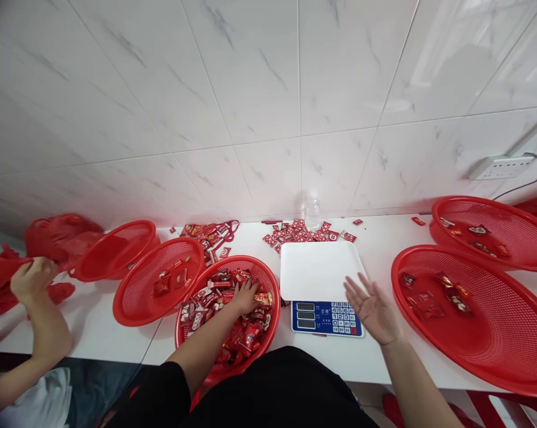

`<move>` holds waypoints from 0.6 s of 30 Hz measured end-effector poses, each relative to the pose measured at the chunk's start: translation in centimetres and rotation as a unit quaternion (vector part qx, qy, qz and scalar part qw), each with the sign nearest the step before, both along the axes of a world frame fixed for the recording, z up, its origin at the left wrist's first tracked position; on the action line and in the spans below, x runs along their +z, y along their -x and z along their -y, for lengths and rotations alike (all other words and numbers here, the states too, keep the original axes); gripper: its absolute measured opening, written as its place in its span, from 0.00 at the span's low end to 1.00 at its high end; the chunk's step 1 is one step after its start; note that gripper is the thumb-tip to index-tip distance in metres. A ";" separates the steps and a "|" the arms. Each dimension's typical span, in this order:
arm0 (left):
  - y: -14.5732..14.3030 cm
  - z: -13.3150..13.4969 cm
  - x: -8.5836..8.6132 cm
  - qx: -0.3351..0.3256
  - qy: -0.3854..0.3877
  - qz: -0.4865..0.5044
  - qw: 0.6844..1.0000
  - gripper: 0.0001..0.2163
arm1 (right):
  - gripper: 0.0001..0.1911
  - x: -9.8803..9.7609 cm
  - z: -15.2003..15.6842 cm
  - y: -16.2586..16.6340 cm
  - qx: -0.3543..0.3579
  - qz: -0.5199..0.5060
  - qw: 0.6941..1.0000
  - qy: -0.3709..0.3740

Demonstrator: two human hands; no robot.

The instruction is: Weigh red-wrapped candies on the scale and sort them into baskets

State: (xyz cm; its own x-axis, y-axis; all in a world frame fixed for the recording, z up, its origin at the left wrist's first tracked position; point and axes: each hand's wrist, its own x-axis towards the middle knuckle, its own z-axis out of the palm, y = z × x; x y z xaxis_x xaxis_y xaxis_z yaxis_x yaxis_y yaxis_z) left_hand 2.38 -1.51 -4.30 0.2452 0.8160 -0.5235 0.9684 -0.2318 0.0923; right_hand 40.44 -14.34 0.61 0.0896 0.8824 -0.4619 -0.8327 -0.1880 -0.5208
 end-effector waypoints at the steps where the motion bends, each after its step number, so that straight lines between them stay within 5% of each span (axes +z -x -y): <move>1: -0.1 -0.1 0.1 0.002 0.005 0.004 1.000 0.37 | 0.24 0.4 -0.2 1.5 0.056 0.006 0.998 -0.004; 7: -1.0 0.0 0.7 0.028 -0.004 0.058 0.998 0.29 | 0.29 1.1 0.6 7.3 0.245 0.079 0.966 0.006; 15: -2.7 0.7 2.2 0.158 -0.019 0.187 0.969 0.15 | 0.30 1.1 1.6 7.7 0.254 0.088 0.963 0.027; 18: -3.4 1.0 3.5 0.250 -0.005 0.313 0.916 0.10 | 0.30 1.3 1.8 7.9 0.249 0.088 0.964 0.025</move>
